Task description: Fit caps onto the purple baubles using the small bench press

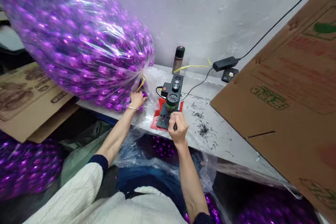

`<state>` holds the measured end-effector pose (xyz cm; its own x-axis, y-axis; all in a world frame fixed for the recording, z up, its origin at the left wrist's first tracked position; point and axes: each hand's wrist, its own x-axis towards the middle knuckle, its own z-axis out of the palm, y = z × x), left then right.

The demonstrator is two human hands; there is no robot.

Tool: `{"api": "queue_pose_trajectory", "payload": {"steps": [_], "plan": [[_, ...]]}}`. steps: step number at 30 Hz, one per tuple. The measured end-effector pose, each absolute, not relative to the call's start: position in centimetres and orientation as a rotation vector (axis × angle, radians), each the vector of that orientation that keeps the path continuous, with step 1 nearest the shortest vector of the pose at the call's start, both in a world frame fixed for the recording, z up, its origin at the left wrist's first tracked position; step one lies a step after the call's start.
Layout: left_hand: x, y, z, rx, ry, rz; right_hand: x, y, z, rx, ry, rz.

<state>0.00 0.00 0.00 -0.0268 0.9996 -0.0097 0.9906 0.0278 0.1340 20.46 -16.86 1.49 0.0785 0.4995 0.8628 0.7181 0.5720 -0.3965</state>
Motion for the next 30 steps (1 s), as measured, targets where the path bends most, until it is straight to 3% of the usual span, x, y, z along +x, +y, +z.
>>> {"api": "queue_pose_trajectory", "payload": {"steps": [4, 11, 15, 19, 30], "plan": [[0.0, 0.3, -0.4, 2.09, 2.021, 0.203, 20.4, -16.9, 1.5, -1.057, -1.573, -0.223], [-1.8, -3.7, -1.5, 1.216, 1.365, 1.31, 20.4, -16.9, 2.1, -1.05, -1.569, -0.204], [-0.9, -9.2, -2.5, 0.855, 0.971, 1.245, 20.3, -16.6, 3.2, -1.058, -1.529, -0.191], [2.4, -12.5, -4.3, 0.78, 0.93, 1.138, 20.5, -16.2, 4.6, -1.085, -1.515, -0.205], [7.5, -11.6, -7.6, 1.656, 1.383, 1.095, 20.9, -16.5, 5.2, -1.091, -1.603, -0.248]]}}
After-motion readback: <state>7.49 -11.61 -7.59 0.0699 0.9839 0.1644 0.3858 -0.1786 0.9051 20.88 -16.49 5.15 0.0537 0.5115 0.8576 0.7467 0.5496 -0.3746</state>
